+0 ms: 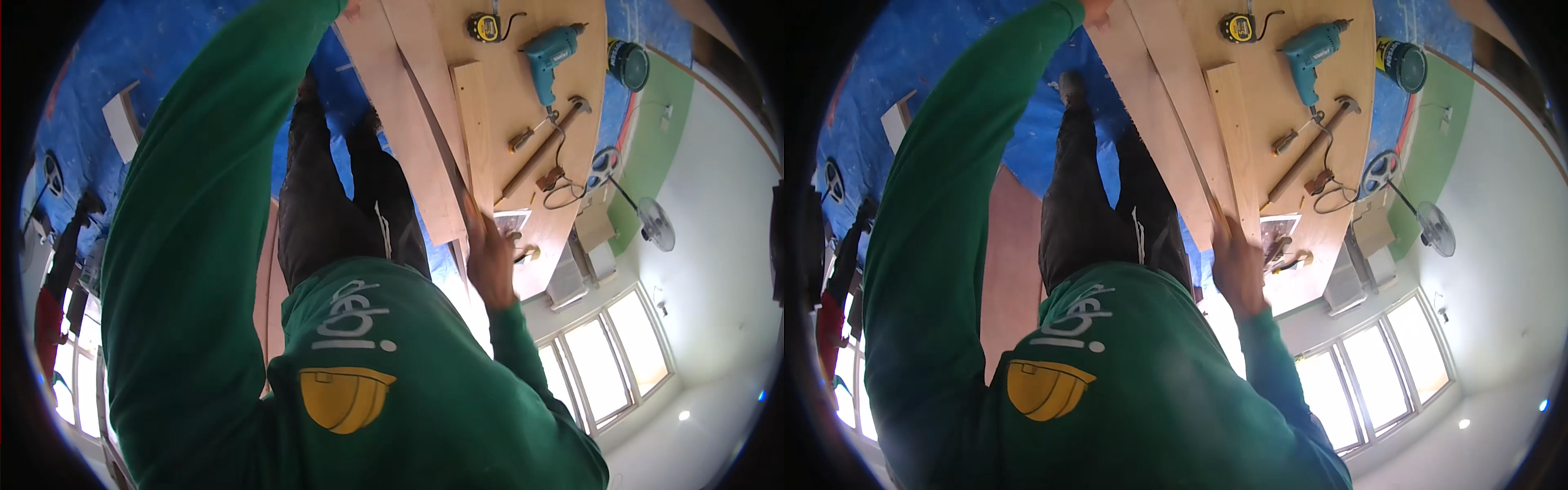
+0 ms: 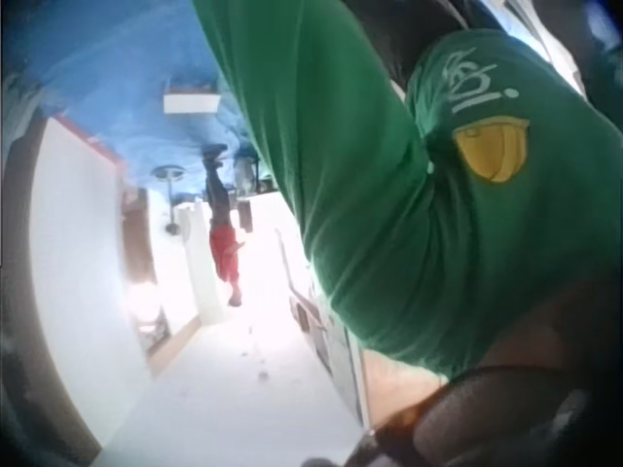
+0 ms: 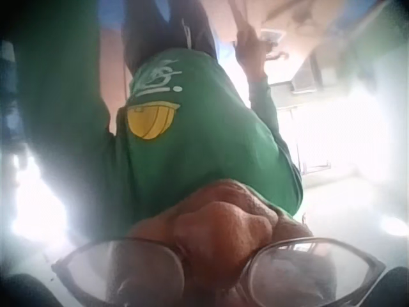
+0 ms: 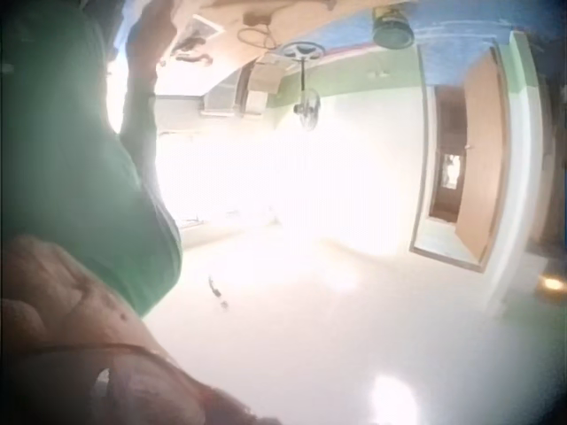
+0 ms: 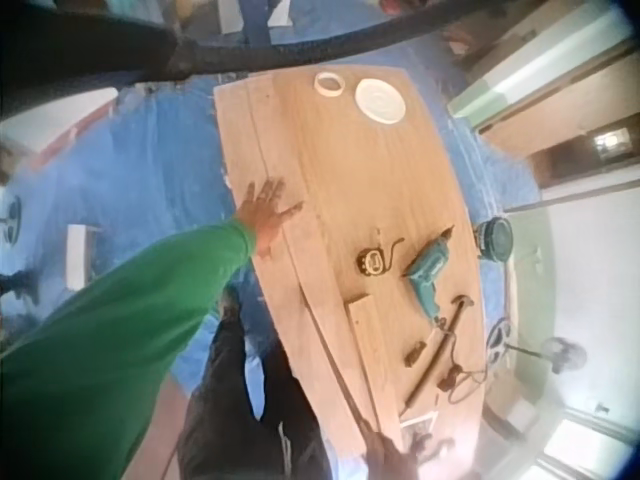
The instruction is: The person measures a curved wooden structure and a flat wooden board using a tape measure. They then use a utility knife to cut the board along a marked line. The person is kneeling on a blue protective sheet during the process.
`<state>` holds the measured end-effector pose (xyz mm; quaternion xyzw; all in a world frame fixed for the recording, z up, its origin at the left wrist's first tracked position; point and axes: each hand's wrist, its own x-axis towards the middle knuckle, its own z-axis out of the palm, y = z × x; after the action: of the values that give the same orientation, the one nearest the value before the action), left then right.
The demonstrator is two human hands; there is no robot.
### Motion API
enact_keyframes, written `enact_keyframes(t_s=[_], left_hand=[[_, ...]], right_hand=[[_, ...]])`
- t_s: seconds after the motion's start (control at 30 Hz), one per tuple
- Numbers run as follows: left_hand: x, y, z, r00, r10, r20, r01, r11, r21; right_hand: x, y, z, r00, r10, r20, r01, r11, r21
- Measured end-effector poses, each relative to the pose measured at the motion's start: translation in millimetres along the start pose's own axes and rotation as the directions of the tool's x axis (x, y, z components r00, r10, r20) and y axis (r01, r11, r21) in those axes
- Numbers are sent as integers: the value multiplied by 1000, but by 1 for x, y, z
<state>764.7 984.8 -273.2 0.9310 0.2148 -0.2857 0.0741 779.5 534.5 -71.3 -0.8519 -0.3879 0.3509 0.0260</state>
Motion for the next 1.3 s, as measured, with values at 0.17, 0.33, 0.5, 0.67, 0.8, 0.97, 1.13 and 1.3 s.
enact_keyframes(t_s=[0.17, 0.33, 0.5, 0.67, 0.8, 0.97, 1.13, 1.3], left_hand=[[6, -3, 12, 999, 23, -24, -24, 999, -39], [9, 2, 3, 998, 57, -34, -58, 998, -5], [17, -5, 8, 999, -6, -41, 7, 1000, 26], [5, 2, 2, 1000, 21, 9, -21, 1000, -5], [6, 0, 17, 999, 0, -46, -1, 1000, -11], [11, 7, 10, 997, 45, -65, -46, 999, -11], [6, -4, 7, 999, 8, -40, -9, 999, -36], [3, -2, 7, 1000, 7, -3, -7, 999, -44]], right_hand=[[50, 14, 32, 997, -70, -42, 71, 997, 24], [231, -35, 80, 987, 6, -159, 16, 990, 138], [133, -23, 52, 995, 81, -57, -74, 990, 116], [-11, 8, 0, 987, -159, -2, 158, 981, -112], [81, 14, 53, 968, -240, -72, 231, 966, -112], [250, -42, 82, 988, -36, -149, 52, 994, 101], [104, -3, 50, 994, -93, -52, 92, 996, -18], [-19, -3, -11, 997, -57, 43, 59, 997, -55]])
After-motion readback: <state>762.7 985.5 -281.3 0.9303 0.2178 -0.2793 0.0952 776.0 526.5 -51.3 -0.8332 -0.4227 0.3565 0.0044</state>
